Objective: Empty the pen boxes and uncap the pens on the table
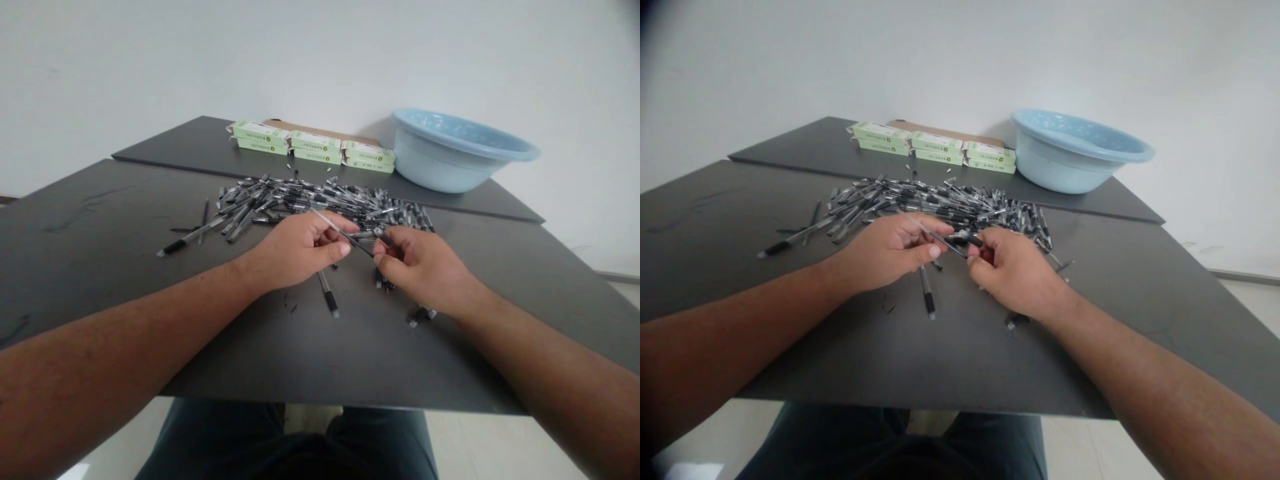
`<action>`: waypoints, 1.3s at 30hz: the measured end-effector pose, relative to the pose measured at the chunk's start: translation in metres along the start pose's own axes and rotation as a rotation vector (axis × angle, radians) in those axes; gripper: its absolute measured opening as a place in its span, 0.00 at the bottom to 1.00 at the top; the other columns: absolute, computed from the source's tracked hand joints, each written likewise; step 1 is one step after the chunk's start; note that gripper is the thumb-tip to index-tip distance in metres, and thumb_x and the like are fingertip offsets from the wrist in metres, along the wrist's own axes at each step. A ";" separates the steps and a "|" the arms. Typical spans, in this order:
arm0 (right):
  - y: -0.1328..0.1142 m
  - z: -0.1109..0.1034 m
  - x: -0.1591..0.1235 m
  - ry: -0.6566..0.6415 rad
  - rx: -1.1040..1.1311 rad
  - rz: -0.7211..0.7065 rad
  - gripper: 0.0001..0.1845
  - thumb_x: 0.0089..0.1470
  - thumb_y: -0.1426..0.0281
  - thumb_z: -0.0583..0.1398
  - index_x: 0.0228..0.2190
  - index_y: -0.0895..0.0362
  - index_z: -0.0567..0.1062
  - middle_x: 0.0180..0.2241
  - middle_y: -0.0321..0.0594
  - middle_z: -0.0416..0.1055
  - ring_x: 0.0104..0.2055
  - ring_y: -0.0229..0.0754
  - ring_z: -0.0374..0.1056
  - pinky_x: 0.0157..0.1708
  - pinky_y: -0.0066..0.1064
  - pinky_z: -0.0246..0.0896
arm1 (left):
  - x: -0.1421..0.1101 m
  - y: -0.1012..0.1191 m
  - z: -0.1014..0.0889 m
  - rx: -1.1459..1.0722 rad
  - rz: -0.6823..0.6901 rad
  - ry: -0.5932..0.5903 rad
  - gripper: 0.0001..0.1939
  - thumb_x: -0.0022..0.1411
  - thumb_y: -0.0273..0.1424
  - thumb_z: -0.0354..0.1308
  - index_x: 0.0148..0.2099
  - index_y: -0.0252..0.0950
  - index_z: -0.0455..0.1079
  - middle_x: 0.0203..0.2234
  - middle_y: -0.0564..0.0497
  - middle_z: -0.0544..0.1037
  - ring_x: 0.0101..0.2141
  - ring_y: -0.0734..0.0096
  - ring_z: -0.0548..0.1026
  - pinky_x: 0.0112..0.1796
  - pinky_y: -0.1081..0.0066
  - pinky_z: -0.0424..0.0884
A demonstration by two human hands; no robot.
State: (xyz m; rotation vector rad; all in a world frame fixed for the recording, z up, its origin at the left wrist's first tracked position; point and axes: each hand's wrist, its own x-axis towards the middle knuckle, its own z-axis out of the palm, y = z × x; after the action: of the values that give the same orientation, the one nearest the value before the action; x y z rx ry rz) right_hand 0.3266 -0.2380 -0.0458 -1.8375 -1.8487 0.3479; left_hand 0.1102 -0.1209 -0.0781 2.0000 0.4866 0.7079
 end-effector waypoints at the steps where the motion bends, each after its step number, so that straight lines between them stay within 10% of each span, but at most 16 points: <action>1: 0.000 0.001 -0.001 -0.002 -0.004 -0.008 0.11 0.57 0.60 0.58 0.29 0.53 0.73 0.22 0.32 0.69 0.25 0.39 0.64 0.28 0.34 0.55 | 0.000 0.001 0.002 -0.044 -0.018 -0.016 0.17 0.69 0.35 0.64 0.57 0.33 0.78 0.36 0.48 0.85 0.30 0.72 0.80 0.33 0.71 0.79; 9: -0.010 0.001 -0.007 -0.022 0.031 -0.043 0.10 0.60 0.61 0.59 0.29 0.52 0.72 0.23 0.33 0.68 0.25 0.40 0.64 0.27 0.34 0.56 | -0.007 0.012 0.008 -0.138 0.051 0.020 0.09 0.74 0.34 0.59 0.45 0.35 0.76 0.33 0.50 0.81 0.30 0.73 0.80 0.32 0.74 0.80; 14: 0.005 -0.004 -0.005 0.107 -0.015 -0.251 0.13 0.65 0.66 0.57 0.44 0.55 0.80 0.39 0.45 0.79 0.42 0.50 0.75 0.45 0.42 0.70 | -0.008 0.016 -0.007 0.090 0.142 0.088 0.14 0.80 0.36 0.50 0.44 0.36 0.73 0.35 0.50 0.84 0.35 0.71 0.82 0.41 0.69 0.80; 19: 0.033 -0.011 0.008 0.202 -0.154 -0.258 0.21 0.68 0.70 0.53 0.53 0.56 0.83 0.43 0.50 0.80 0.50 0.56 0.77 0.54 0.49 0.72 | -0.002 0.007 -0.021 0.436 0.115 0.150 0.17 0.78 0.34 0.48 0.55 0.35 0.75 0.31 0.52 0.82 0.33 0.68 0.80 0.40 0.68 0.77; 22: 0.044 -0.016 0.016 0.267 -0.242 -0.200 0.22 0.68 0.70 0.54 0.56 0.55 0.82 0.46 0.50 0.83 0.52 0.56 0.78 0.56 0.49 0.73 | 0.001 -0.002 -0.025 0.585 0.147 0.151 0.21 0.79 0.34 0.46 0.61 0.33 0.76 0.45 0.44 0.86 0.47 0.61 0.83 0.52 0.61 0.77; 25: 0.052 -0.019 0.019 0.339 -0.229 -0.171 0.20 0.68 0.68 0.58 0.55 0.54 0.83 0.49 0.49 0.85 0.52 0.56 0.80 0.56 0.50 0.74 | 0.004 -0.009 -0.028 0.682 0.202 0.131 0.23 0.78 0.32 0.46 0.64 0.33 0.77 0.56 0.41 0.84 0.58 0.56 0.80 0.61 0.56 0.73; 39: 0.054 -0.022 0.016 0.318 -0.278 -0.285 0.15 0.69 0.66 0.60 0.48 0.53 0.85 0.45 0.47 0.85 0.49 0.54 0.80 0.51 0.47 0.74 | 0.005 -0.012 -0.033 0.796 0.212 0.130 0.18 0.78 0.36 0.53 0.56 0.36 0.83 0.48 0.43 0.87 0.52 0.56 0.83 0.56 0.57 0.77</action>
State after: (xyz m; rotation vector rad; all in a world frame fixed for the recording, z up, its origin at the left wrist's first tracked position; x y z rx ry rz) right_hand 0.3842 -0.2229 -0.0527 -1.6471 -1.9636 -0.2996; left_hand 0.0917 -0.0908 -0.0740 2.7896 0.7172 0.8617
